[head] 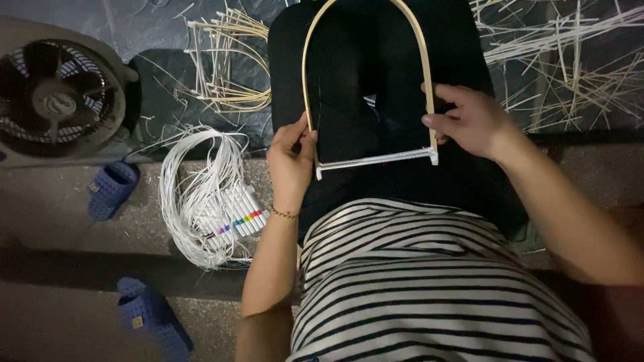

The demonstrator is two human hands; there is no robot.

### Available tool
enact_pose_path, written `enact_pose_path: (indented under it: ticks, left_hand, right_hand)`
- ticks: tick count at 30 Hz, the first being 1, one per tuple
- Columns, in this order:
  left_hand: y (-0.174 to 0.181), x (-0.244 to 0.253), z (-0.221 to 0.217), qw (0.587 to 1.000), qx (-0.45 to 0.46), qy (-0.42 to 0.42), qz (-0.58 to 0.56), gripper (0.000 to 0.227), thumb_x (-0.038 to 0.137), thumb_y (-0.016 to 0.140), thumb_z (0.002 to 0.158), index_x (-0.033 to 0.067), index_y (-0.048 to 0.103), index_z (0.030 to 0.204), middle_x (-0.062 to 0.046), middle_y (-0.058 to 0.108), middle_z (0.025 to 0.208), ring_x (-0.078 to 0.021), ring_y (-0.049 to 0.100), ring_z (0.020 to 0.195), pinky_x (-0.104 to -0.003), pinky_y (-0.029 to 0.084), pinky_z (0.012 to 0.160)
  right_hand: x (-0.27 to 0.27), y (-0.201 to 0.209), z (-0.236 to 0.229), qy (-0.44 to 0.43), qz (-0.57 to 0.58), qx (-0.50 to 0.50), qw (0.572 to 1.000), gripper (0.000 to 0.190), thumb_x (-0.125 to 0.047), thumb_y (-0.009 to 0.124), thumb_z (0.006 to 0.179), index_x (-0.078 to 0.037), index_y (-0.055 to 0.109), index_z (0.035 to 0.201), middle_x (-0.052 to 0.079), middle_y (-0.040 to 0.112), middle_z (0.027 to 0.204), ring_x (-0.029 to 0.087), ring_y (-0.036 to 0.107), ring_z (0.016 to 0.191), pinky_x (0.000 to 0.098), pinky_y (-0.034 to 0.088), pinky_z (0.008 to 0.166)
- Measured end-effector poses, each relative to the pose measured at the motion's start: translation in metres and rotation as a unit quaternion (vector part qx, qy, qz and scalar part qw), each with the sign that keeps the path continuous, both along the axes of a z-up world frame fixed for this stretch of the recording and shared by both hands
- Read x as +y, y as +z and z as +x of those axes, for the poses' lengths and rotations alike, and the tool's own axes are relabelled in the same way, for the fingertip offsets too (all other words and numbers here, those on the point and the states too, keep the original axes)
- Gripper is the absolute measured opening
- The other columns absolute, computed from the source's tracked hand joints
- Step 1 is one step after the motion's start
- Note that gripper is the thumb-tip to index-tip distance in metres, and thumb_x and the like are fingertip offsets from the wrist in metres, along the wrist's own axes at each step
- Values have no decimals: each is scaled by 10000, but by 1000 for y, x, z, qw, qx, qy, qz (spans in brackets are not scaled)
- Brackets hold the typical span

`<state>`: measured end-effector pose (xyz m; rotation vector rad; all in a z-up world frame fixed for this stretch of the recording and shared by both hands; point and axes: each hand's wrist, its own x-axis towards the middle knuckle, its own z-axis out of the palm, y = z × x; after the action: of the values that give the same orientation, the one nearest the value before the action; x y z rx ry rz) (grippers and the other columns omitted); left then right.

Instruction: The recorder is shown assembling a bamboo-like structure, wrapping white strips around wooden frames to secure them.

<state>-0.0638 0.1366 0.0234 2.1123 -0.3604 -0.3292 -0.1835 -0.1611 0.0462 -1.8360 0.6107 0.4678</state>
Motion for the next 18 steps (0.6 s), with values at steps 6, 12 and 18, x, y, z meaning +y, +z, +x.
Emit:
enact_pose_path:
  ticks: [6, 12, 18]
  left_hand:
    - [-1, 0, 0, 1000, 9, 9, -11, 329, 25, 734, 930, 44, 726, 1258, -72, 702, 956, -125, 670, 798, -259, 562, 711]
    - [-3, 1, 0, 1000, -16, -2, 3, 338, 17, 747, 924, 43, 735, 1260, -72, 700, 917, -125, 669, 793, -256, 547, 731]
    - [-7, 0, 0, 999, 23, 21, -19, 343, 12, 737, 918, 38, 726, 1260, -61, 693, 929, -109, 649, 773, -253, 543, 701]
  right_hand:
    - [1, 2, 4, -19, -7, 56, 998, 596, -204, 649, 960, -116, 474, 1523, 90, 710, 870, 180, 709, 750, 317, 607, 681]
    - [-6, -9, 0, -12, 45, -13, 999, 556, -200, 642, 987, -75, 504, 1511, 116, 688, 857, 183, 679, 729, 322, 597, 669]
    - [-4, -1, 6, 13, -14, 15, 1000, 508, -238, 612, 1005, -81, 517, 1479, 122, 713, 849, 183, 708, 739, 330, 598, 665]
